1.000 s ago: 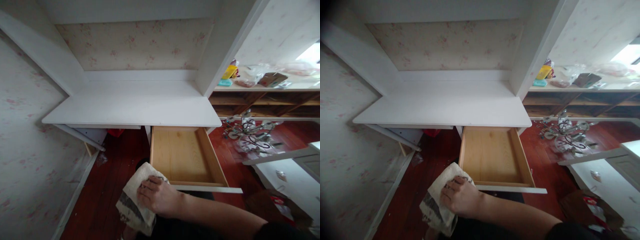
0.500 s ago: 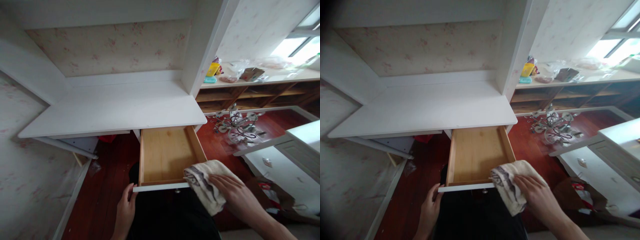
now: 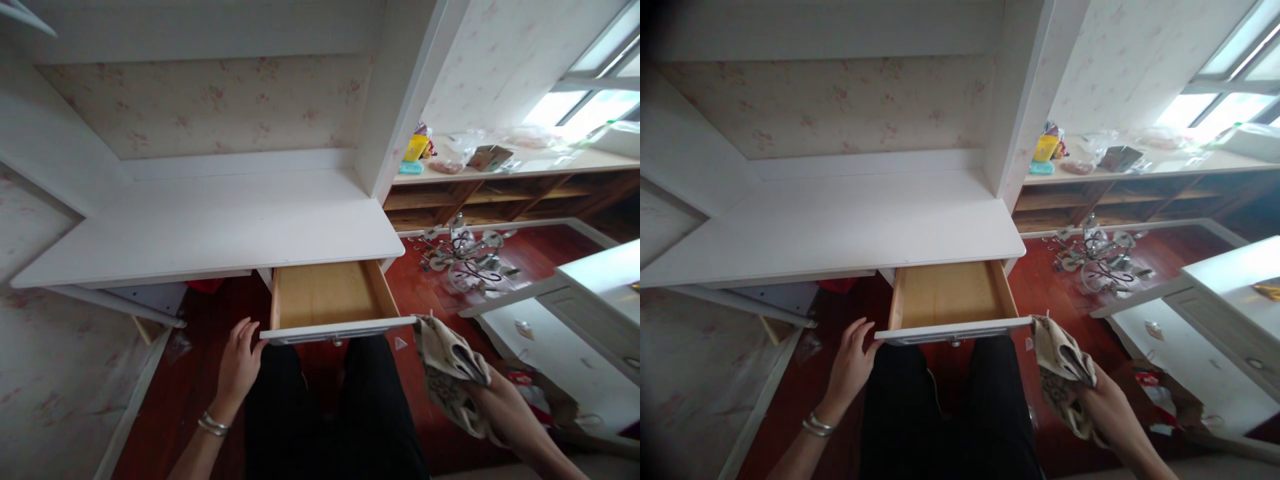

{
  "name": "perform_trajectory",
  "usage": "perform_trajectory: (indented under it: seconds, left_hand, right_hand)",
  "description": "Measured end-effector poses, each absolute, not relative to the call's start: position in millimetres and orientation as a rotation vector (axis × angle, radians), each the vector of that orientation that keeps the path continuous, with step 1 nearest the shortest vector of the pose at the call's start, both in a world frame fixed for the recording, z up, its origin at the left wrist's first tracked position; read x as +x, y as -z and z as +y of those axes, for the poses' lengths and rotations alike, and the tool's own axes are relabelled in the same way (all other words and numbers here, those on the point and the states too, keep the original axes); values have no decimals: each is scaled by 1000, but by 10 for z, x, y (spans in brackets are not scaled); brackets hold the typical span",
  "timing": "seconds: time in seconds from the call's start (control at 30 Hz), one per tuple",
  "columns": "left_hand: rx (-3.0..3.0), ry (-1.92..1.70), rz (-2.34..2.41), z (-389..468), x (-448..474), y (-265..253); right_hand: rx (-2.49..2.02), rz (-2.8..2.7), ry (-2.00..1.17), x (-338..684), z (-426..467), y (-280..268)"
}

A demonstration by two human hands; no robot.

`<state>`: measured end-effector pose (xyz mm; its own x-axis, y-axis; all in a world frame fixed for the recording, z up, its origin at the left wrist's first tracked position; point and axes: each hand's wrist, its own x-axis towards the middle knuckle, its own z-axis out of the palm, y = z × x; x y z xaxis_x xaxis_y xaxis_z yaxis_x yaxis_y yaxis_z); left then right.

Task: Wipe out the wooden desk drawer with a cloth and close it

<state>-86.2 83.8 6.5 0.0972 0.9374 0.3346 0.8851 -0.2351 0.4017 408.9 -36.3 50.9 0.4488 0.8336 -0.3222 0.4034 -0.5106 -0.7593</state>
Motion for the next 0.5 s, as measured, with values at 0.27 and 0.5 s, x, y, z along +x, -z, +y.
perform_trajectory:
  seconds: [0.27, 0.5]
  left_hand:
    - [2607, -371, 2033, 1799, -616, -518]
    - [2624, -308, 2091, 2384, -401, -644]
  right_hand:
    - [-1549, -144, -1456, 3414, 75, -459]
    - [-1360, -12, -1437, 2903, 743, -120]
